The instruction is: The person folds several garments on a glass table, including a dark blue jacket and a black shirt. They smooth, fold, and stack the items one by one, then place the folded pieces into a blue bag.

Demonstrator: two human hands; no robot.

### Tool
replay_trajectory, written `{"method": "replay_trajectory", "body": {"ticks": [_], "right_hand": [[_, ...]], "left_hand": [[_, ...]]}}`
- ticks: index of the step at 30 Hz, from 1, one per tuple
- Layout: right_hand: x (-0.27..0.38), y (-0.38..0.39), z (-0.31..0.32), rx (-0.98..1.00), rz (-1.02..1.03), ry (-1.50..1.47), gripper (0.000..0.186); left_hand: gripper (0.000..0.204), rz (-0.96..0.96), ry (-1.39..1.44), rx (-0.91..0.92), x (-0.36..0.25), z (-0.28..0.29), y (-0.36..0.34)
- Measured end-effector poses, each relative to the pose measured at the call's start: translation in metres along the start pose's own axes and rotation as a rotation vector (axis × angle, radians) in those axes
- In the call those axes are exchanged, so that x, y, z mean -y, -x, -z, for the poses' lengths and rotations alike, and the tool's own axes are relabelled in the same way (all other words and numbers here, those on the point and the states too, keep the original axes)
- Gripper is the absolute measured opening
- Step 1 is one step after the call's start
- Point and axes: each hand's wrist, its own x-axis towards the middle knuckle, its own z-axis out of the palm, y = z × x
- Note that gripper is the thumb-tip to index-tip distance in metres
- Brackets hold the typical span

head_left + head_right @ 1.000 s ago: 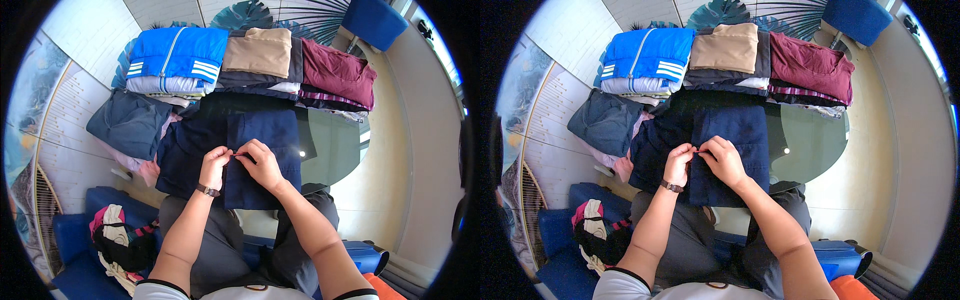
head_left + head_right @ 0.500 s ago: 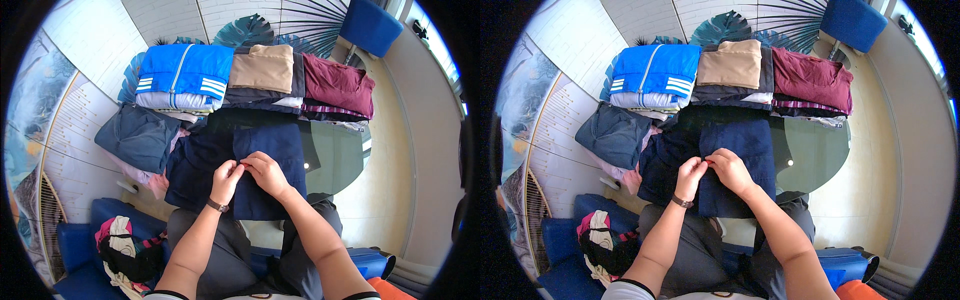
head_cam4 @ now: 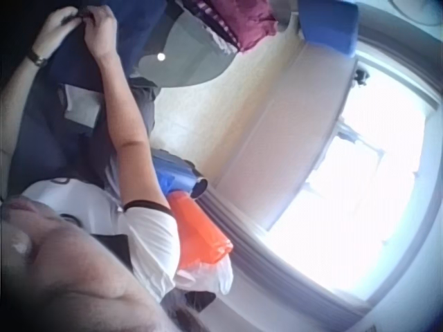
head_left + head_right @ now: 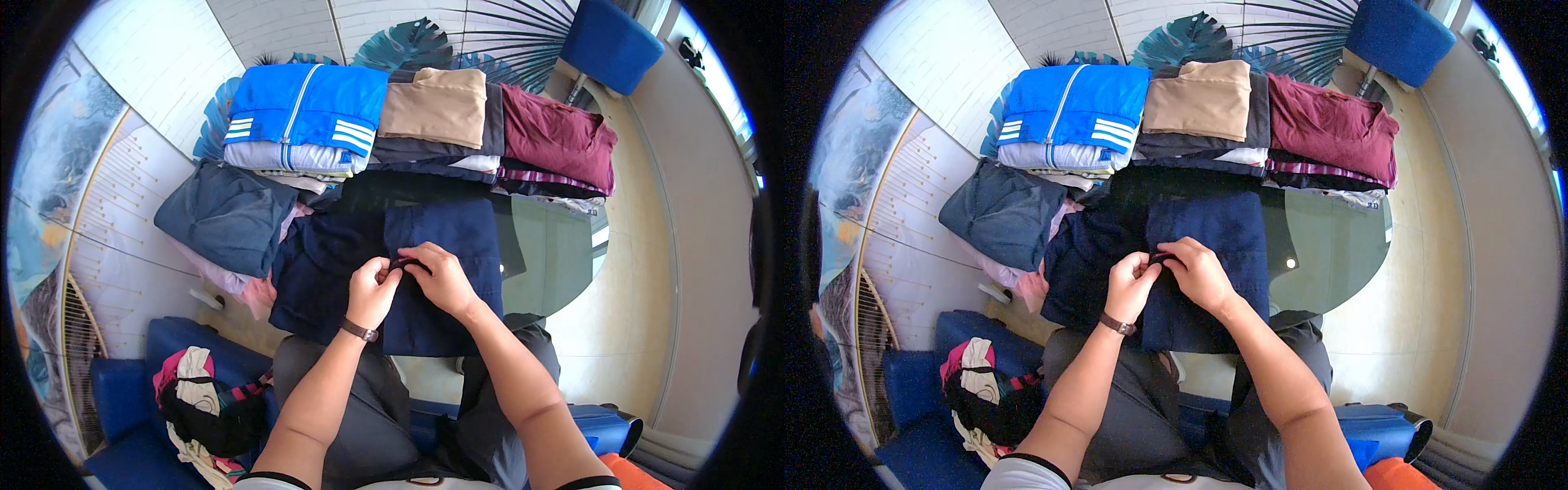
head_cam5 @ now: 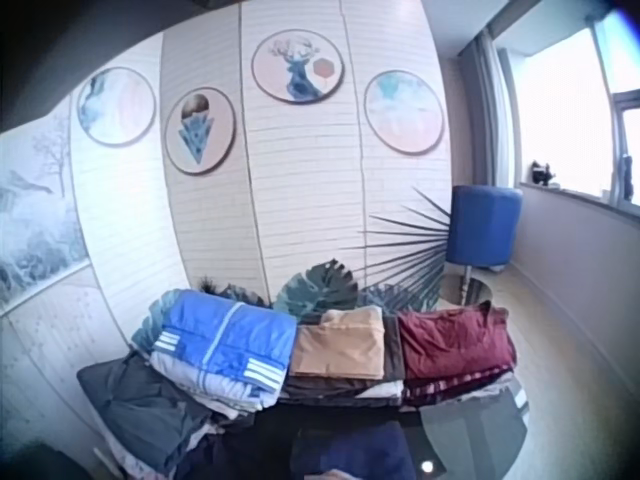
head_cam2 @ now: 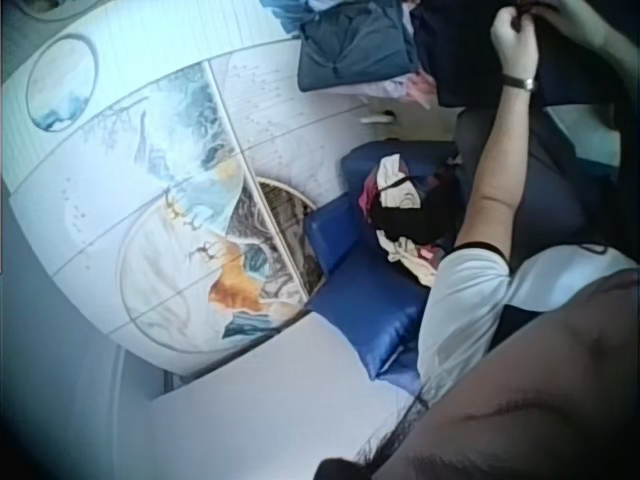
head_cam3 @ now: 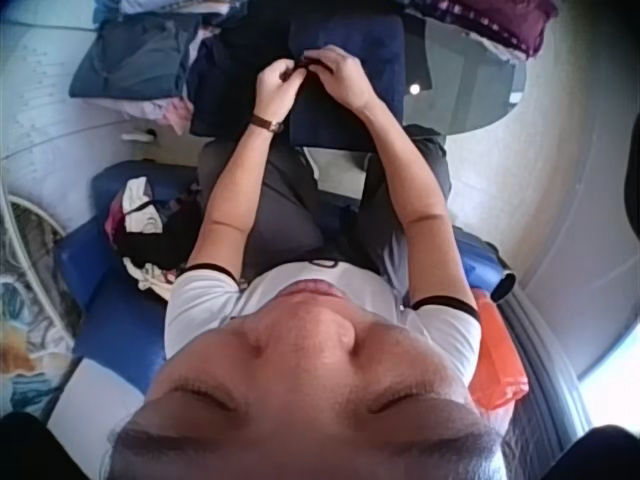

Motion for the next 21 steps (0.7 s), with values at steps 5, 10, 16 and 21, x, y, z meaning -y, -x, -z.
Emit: {"method": "replay_trajectory", "body": {"ticks": [5, 10, 16, 21], "right_hand": [[0.014, -0.004, 0.008, -0.316, 0.179, 0.325, 0.026], [0.01, 0.005, 0.011, -0.161, -0.512, -0.539, 0.019], [0.015, -0.001, 0.002, -0.248, 0.058, 0.167, 0.008], [-0.002, 0.004, -0.004, -0.072, 0.1, 0.318, 0.018]], "left_hand": [[0.026, -0.048, -0.077, -0.105, -0.009, -0.005, 0.004], [0.027, -0.08, -0.243, -0.086, -0.012, -0.004, 0.004], [0.029, 0.013, -0.204, -0.076, 0.0, -0.001, 0.001], [0.027, -0.004, -0.164, -0.065, 0.006, -0.003, -0.001]]}}
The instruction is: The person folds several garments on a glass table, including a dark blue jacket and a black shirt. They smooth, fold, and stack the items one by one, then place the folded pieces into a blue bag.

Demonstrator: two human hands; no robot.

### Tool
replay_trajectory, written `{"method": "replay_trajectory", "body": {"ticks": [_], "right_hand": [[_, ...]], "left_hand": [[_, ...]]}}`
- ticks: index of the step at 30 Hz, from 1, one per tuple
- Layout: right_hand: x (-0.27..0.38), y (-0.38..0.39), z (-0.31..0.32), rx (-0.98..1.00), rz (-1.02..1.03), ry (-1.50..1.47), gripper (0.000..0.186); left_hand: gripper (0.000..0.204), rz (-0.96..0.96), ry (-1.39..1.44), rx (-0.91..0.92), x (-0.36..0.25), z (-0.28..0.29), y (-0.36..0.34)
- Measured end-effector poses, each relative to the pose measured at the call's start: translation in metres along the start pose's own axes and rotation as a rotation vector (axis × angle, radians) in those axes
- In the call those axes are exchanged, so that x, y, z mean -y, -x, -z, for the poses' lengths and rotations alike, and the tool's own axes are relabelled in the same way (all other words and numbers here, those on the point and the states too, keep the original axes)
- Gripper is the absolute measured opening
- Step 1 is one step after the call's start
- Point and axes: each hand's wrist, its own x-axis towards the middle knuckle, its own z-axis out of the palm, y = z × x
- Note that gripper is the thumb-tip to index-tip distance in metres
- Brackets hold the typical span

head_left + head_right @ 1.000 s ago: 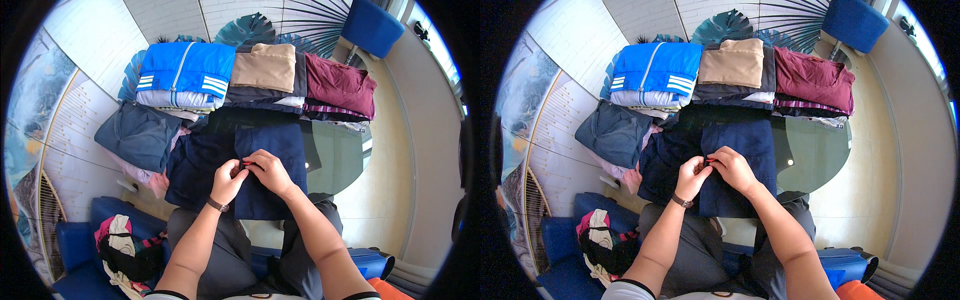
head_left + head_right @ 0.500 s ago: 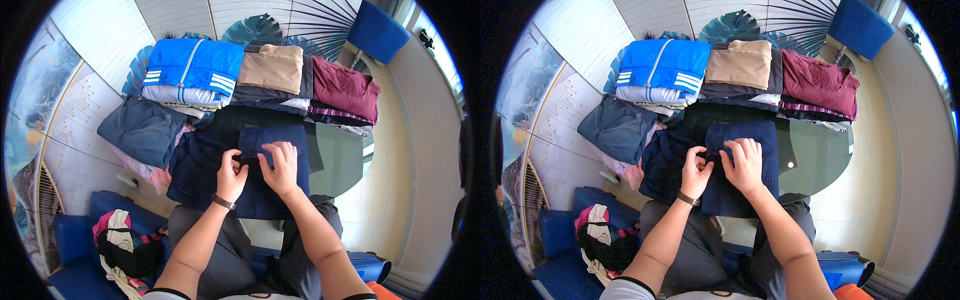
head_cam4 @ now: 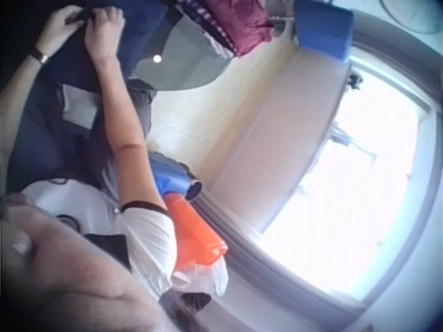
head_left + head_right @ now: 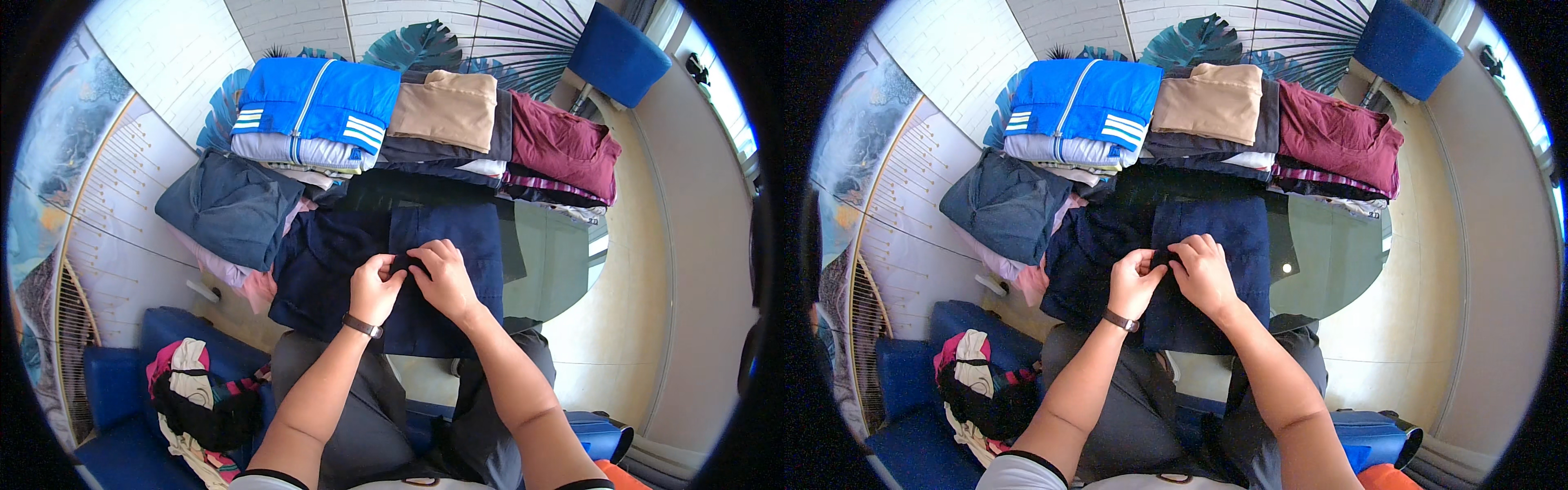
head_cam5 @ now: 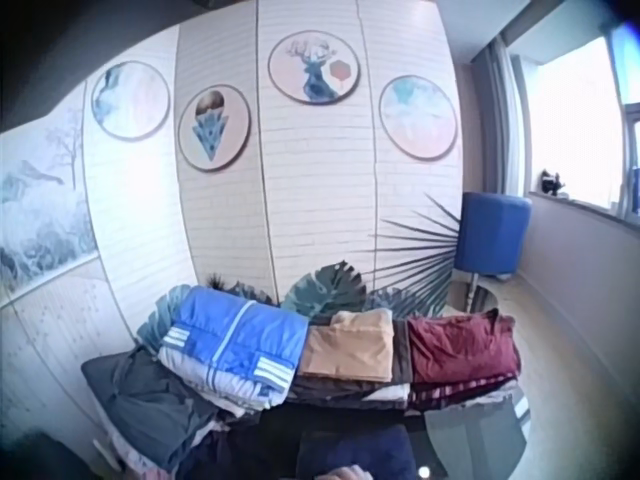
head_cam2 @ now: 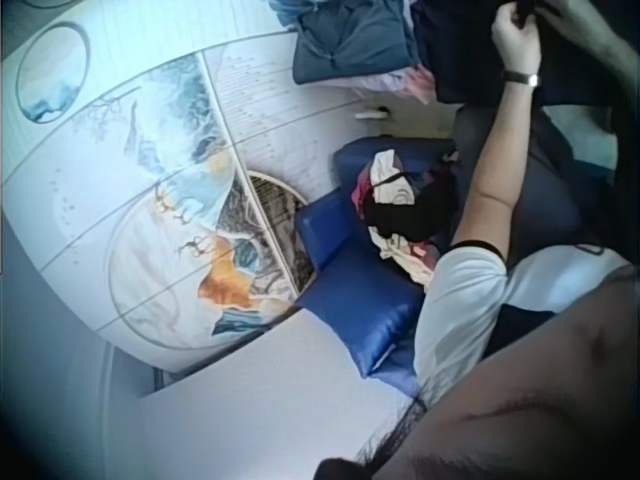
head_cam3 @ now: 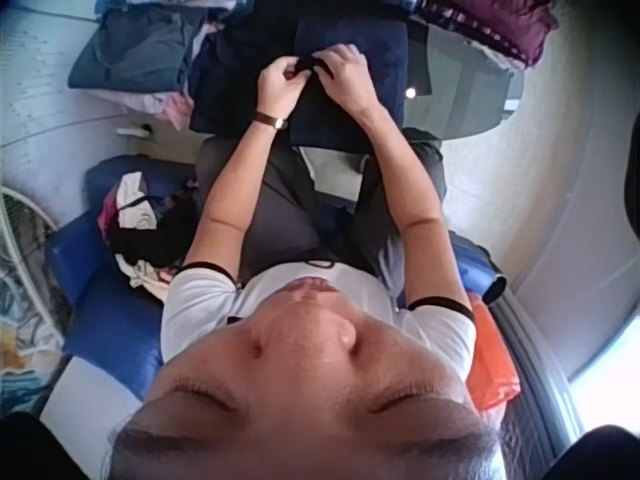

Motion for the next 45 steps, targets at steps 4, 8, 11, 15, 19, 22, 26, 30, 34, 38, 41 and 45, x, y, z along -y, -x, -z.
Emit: {"method": "replay_trajectory", "body": {"ticks": [4, 8, 11, 15, 19, 22, 26, 30, 34, 38, 41, 45], "right_hand": [[-0.003, 0.003, -0.003, 0.076, -0.013, 0.018, 0.017], [0.0, 0.003, -0.004, 0.086, -0.034, 0.031, 0.014], [0.001, 0.004, -0.005, 0.088, -0.049, 0.044, 0.012], [0.002, 0.003, -0.005, 0.087, -0.053, 0.034, 0.01], [0.0, 0.004, -0.005, 0.078, -0.054, 0.031, 0.01], [-0.001, 0.006, -0.008, 0.076, -0.053, 0.046, 0.01], [-0.005, 0.007, -0.01, 0.093, -0.061, 0.043, 0.011], [-0.005, 0.007, -0.01, 0.129, -0.071, 0.061, 0.01], [-0.004, 0.009, -0.011, 0.123, -0.097, 0.073, 0.011], [-0.002, 0.007, -0.008, 0.118, -0.122, 0.021, 0.012], [-0.001, 0.005, -0.005, 0.126, -0.133, -0.015, 0.012], [0.0, 0.004, -0.005, 0.122, -0.132, -0.03, 0.012]], "left_hand": [[0.022, 0.074, 0.164, 0.051, 0.0, 0.0, -0.001], [0.021, 0.127, 0.288, 0.075, -0.002, 0.002, -0.001], [0.021, 0.14, 0.325, 0.07, 0.002, 0.0, -0.001], [0.019, 0.121, 0.351, 0.037, 0.003, -0.002, -0.001], [0.019, 0.112, 0.264, 0.04, -0.007, 0.0, 0.0], [0.02, 0.09, 0.193, 0.025, -0.012, -0.001, 0.002], [0.02, 0.055, -0.001, 0.02, -0.015, -0.001, 0.003], [0.021, -0.245, -0.262, -0.059, -0.006, -0.004, 0.003], [0.024, -0.223, -0.242, -0.038, -0.002, -0.007, 0.005], [0.025, 0.009, 0.053, 0.032, -0.004, -0.007, 0.004], [0.027, 0.092, 0.214, 0.07, -0.006, -0.005, 0.003], [0.029, 0.123, 0.311, 0.069, -0.002, -0.006, 0.001]]}}
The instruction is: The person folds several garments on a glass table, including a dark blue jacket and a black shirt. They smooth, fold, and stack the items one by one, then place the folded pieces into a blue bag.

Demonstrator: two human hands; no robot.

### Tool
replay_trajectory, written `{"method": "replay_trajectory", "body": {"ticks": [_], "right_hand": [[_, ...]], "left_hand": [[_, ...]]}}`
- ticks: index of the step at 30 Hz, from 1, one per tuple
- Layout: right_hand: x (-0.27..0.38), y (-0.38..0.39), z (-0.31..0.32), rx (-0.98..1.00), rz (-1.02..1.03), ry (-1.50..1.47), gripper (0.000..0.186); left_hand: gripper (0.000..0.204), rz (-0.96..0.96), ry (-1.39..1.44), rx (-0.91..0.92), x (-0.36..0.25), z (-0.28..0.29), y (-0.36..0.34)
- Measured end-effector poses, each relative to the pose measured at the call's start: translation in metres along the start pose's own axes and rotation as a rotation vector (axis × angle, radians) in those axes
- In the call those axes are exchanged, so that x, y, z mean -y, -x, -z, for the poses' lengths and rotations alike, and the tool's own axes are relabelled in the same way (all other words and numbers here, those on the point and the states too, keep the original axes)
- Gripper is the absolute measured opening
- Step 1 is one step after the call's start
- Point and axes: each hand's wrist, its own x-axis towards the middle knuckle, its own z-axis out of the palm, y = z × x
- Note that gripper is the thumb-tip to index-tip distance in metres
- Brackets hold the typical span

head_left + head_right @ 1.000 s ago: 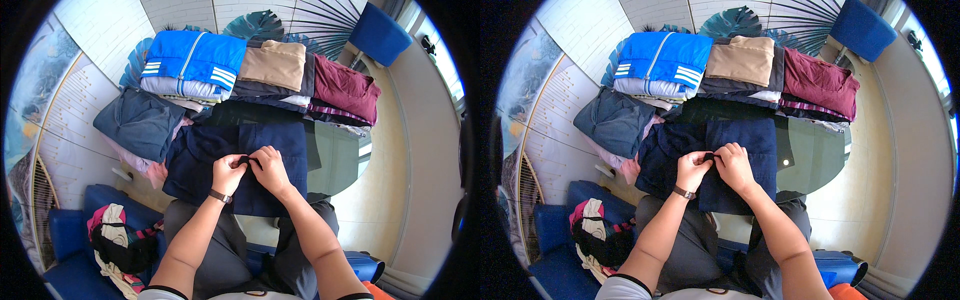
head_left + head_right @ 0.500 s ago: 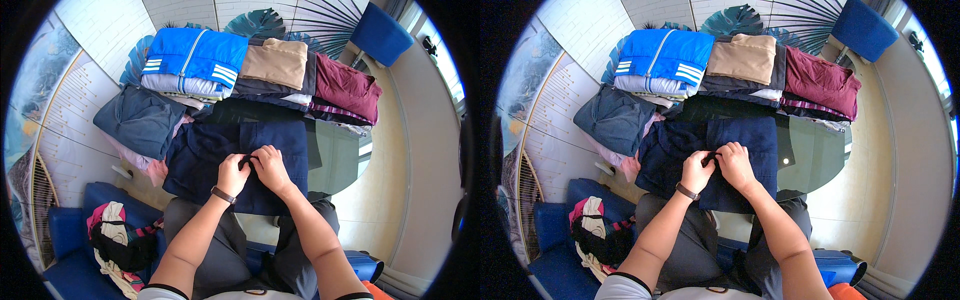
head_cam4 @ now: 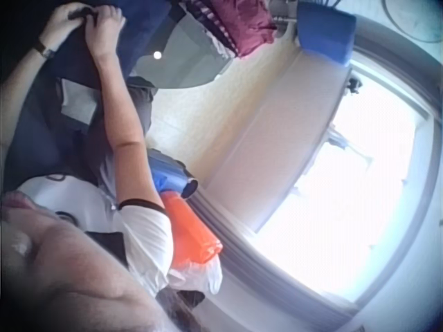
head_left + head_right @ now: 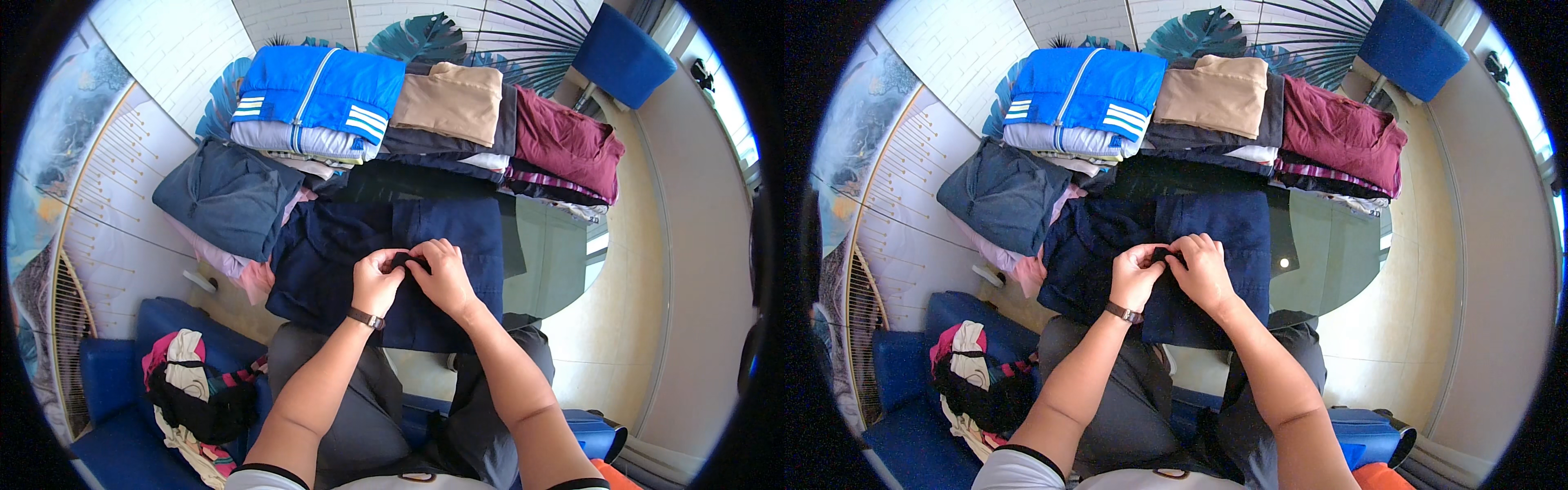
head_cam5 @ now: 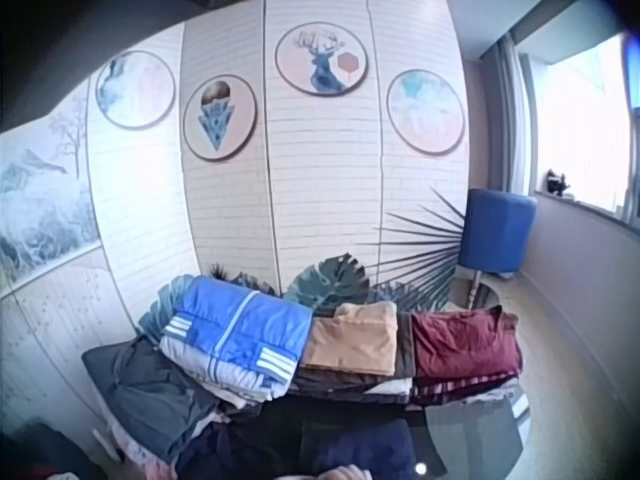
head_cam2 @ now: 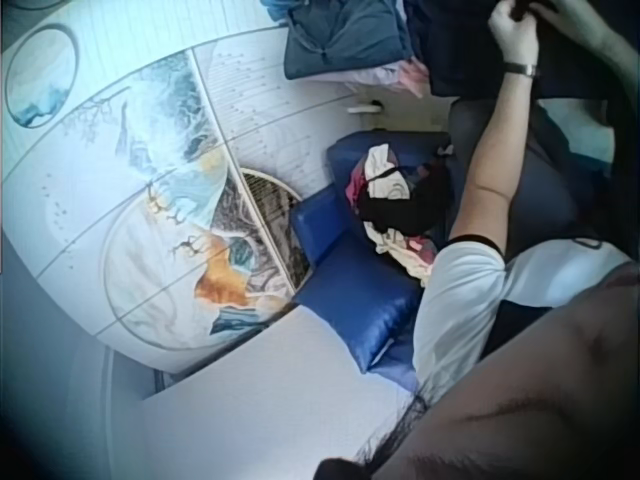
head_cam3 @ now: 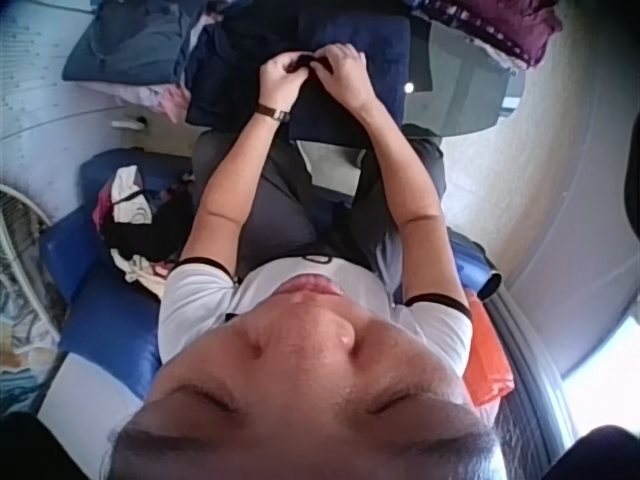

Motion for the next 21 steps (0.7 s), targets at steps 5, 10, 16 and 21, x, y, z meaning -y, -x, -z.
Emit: {"method": "replay_trajectory", "body": {"ticks": [5, 10, 16, 21], "right_hand": [[0.002, 0.0, 0.0, -0.064, 0.133, 0.07, 0.014], [0.012, 0.002, 0.002, -0.179, 0.246, 0.344, 0.037], [0.014, 0.014, -0.01, -0.117, 0.113, 0.506, 0.068], [0.027, 0.03, -0.02, 0.092, 0.124, 0.547, 0.071]], "left_hand": [[0.033, 0.071, 0.09, 0.011, -0.002, 0.004, -0.001], [0.035, 0.175, 0.338, -0.078, -0.012, 0.021, -0.003], [0.018, -0.189, -0.522, -0.238, -0.03, 0.076, 0.015], [0.05, 0.111, -1.273, -0.464, -0.034, 0.119, 0.032]]}}
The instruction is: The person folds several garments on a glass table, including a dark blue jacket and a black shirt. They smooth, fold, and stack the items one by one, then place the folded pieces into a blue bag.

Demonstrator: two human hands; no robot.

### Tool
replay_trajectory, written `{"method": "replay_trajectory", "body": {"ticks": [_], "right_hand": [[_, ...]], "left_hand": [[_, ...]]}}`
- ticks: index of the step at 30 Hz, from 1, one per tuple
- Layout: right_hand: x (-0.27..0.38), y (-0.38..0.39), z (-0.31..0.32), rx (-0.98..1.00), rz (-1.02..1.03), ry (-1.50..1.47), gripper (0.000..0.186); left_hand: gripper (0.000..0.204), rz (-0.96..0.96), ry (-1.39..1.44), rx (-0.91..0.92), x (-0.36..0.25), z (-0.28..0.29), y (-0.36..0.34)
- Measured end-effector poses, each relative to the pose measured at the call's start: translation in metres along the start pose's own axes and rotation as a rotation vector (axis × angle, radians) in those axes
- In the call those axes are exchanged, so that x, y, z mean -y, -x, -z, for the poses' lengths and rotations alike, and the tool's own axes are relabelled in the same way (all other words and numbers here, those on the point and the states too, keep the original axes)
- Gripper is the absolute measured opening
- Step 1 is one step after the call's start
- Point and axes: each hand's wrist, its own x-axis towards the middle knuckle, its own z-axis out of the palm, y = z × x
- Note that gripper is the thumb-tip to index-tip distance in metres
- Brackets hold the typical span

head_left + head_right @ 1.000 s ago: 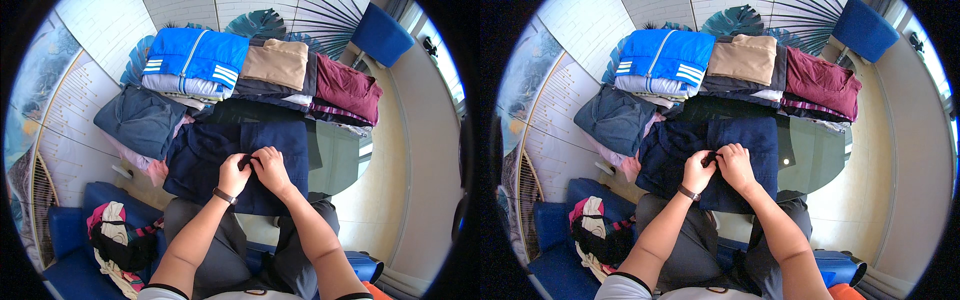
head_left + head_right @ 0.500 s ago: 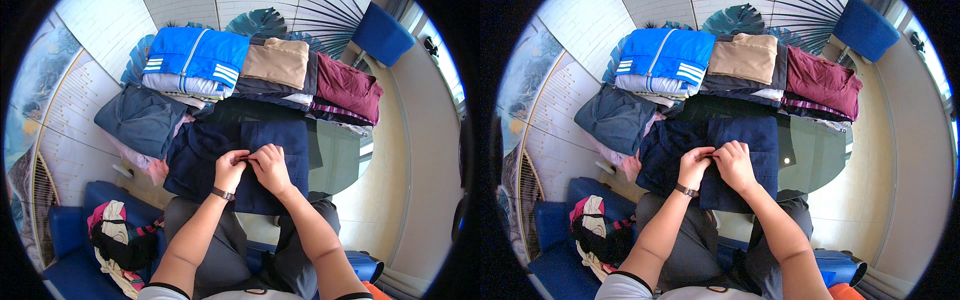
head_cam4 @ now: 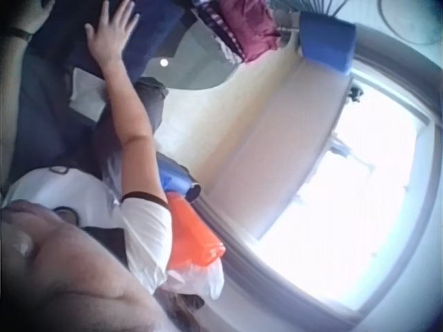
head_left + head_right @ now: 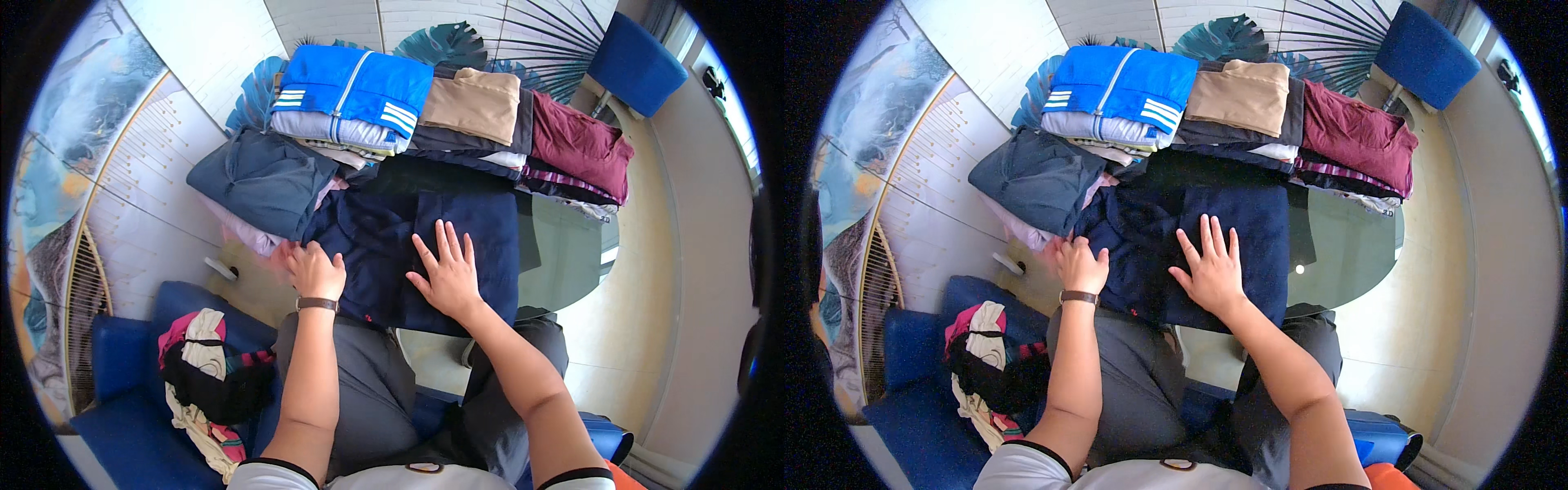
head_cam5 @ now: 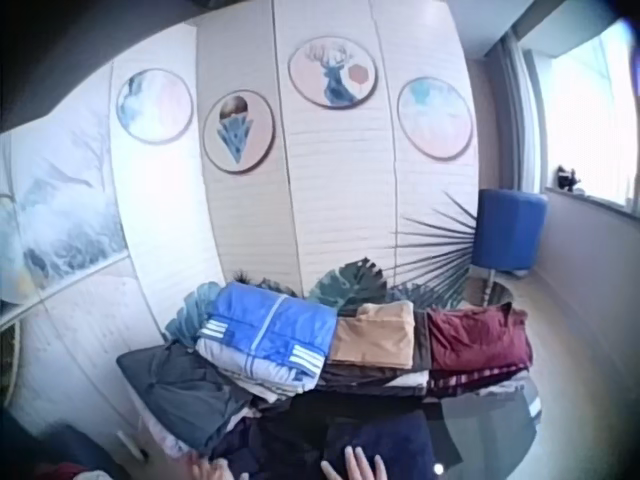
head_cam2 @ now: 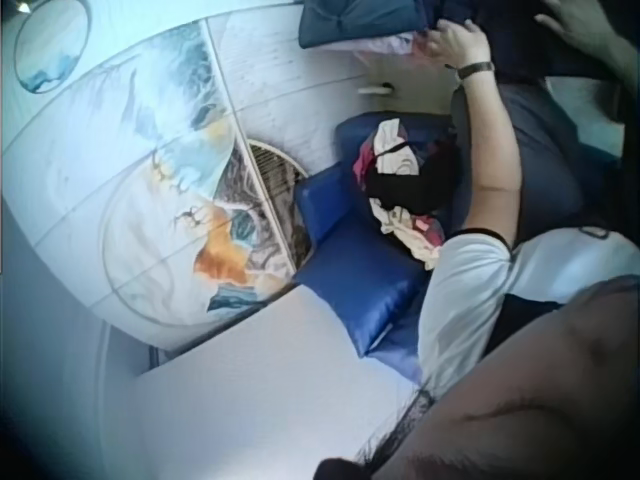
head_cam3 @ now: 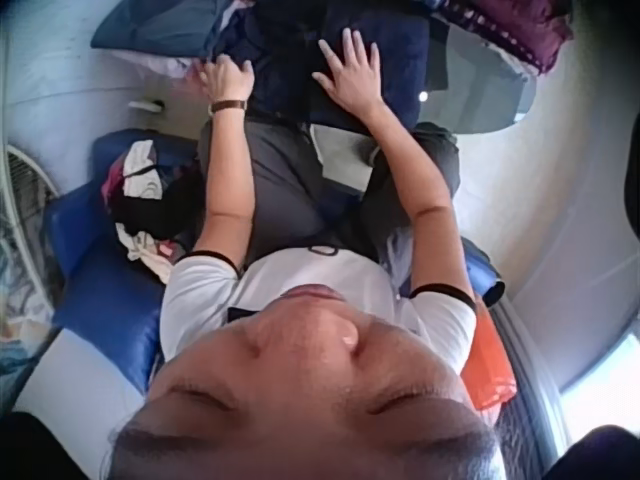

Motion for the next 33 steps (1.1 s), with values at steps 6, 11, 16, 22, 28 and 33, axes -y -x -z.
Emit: {"method": "replay_trajectory", "body": {"ticks": [6, 11, 16, 22, 28, 33], "right_hand": [[-0.006, 0.007, -0.009, -0.022, -0.037, 0.033, 0.074], [-0.008, 0.019, -0.007, -0.032, -0.097, 0.033, 0.07], [-0.013, 0.027, -0.001, -0.051, -0.128, 0.025, 0.068], [-0.023, 0.035, -0.007, -0.054, -0.126, 0.016, 0.065], [-0.071, 0.029, -0.021, 0.013, -0.278, -0.838, 0.058], [-0.05, 0.022, 0.063, -0.323, -0.921, -1.869, 0.087]], "left_hand": [[0.082, 0.248, -0.071, 0.153, 0.014, -0.03, -0.019], [0.081, 0.284, 0.326, 0.249, 0.027, -0.05, -0.027], [0.044, 0.299, 1.241, 0.413, 0.041, -0.047, -0.032], [0.033, 0.066, 1.704, 0.449, -0.017, -0.001, 0.001], [0.038, -0.43, 1.6, 0.674, -0.095, 0.022, 0.046], [0.063, -1.02, 0.812, 0.485, -0.122, -0.016, 0.083]]}}
